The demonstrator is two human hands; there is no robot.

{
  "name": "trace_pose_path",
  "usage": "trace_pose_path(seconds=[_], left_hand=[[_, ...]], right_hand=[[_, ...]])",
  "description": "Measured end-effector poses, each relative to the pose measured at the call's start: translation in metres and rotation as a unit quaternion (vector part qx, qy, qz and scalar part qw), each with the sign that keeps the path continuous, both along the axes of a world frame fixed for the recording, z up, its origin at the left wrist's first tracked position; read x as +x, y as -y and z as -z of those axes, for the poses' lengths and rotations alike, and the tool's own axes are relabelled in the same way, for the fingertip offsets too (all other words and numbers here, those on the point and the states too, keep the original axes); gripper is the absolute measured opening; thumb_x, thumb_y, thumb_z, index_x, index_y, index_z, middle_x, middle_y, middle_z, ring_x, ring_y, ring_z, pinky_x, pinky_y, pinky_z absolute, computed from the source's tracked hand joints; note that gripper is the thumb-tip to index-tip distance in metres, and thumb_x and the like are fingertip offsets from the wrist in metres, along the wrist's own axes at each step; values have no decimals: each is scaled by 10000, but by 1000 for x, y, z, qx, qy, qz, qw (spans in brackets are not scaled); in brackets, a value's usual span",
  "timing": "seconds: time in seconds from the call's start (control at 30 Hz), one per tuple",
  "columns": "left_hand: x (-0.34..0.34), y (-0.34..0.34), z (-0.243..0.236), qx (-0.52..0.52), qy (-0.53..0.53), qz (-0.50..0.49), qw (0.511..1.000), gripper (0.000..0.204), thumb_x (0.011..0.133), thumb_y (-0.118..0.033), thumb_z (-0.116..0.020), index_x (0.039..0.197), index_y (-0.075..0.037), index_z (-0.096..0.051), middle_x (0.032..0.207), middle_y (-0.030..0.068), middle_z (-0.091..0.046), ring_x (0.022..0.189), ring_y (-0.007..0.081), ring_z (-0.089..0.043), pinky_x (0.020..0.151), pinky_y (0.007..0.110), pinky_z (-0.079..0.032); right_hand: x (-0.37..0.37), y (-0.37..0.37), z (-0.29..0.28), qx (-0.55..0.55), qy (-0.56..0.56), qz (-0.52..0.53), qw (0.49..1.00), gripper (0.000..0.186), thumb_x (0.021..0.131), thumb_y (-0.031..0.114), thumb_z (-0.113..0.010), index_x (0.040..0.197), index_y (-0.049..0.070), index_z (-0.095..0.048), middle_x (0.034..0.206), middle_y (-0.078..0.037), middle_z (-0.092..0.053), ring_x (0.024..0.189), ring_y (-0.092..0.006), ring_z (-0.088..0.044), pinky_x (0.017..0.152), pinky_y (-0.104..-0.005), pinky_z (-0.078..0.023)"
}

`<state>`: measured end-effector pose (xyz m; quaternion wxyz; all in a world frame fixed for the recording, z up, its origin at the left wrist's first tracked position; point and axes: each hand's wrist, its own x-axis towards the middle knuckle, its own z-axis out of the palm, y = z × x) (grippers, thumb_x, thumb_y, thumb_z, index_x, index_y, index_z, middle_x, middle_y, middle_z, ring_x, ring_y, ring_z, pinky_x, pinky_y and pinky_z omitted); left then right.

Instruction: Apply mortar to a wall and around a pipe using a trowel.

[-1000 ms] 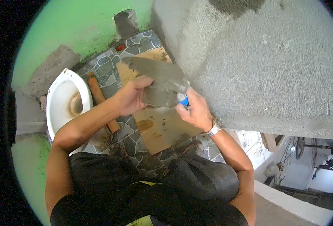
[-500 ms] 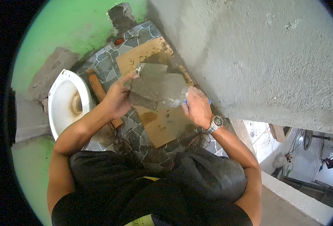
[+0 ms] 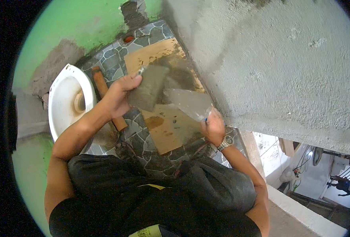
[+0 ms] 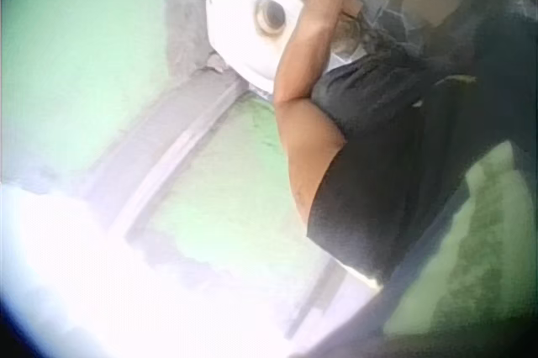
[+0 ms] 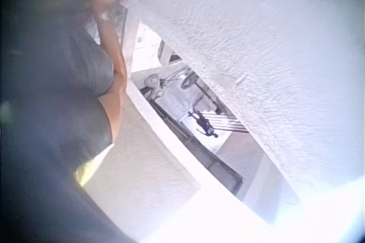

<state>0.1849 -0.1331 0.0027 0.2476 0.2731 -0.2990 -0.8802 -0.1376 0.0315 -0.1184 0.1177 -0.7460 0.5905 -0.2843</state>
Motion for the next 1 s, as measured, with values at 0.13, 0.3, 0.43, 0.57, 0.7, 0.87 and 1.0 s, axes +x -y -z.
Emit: trace_pose_path(seconds=[0.13, 0.3, 0.43, 0.57, 0.7, 0.87, 1.0], left_hand=[[15, 16, -1, -24, 11, -40, 999, 406, 1048, -256, -508, 1379, -22, -487, 1268, 94, -633, 1171, 209, -629, 983, 423, -535], [8, 12, 17, -9, 77, 14, 997, 406, 1047, -267, -514, 1367, -16, -499, 1243, 89, -647, 1137, 200, -652, 974, 410, -549], [4, 7, 13, 12, 67, 17, 998, 341, 1055, -244, -498, 1317, -28, -529, 1199, 72, -651, 1110, 199, -661, 959, 418, -554], [18, 14, 17, 9, 66, 2, 998, 381, 1046, -240, -516, 1360, -24, -520, 1226, 78, -671, 1072, 184, -689, 933, 369, -577], [38, 24, 9, -24, 109, -37, 993, 368, 1038, -228, -539, 1344, -24, -535, 1196, 76, -683, 1039, 174, -697, 899, 340, -584], [67, 31, 18, -60, 126, -26, 990, 351, 1032, -218, -552, 1325, -25, -550, 1177, 67, -690, 1022, 156, -697, 876, 320, -584], [77, 26, 20, -32, 124, -71, 989, 337, 1030, -214, -553, 1318, -40, -561, 1148, 46, -692, 1004, 142, -696, 882, 309, -576]], right_hand=[[-2, -1, -13, 103, 93, 42, 989, 270, 796, 49, -687, 1051, -6, -621, 864, -144, -639, 736, -296, -620, 680, -402, -518], [24, 40, -110, 452, 569, -71, 683, 222, 828, 137, -667, 963, -17, -584, 636, -44, -557, 483, -116, -509, 462, -289, -439], [35, 50, -88, 544, 561, -179, 598, 258, 822, 226, -657, 891, -9, -575, 583, -36, -522, 444, -118, -474, 417, -280, -387], [25, 31, -42, 576, 548, -164, 583, 256, 818, 251, -647, 843, 14, -553, 591, -36, -522, 445, -123, -471, 420, -278, -375], [9, 9, -12, 615, 485, -99, 614, 217, 858, 238, -639, 847, 37, -558, 603, -34, -521, 466, -129, -499, 424, -280, -405], [28, 35, -54, 583, 316, 80, 744, 212, 904, 227, -624, 969, 30, -579, 653, -38, -544, 509, -136, -540, 443, -290, -451], [43, 106, -83, 489, 277, 65, 824, 321, 913, 188, -585, 1199, 56, -520, 779, -24, -564, 529, -117, -530, 460, -283, -464]])
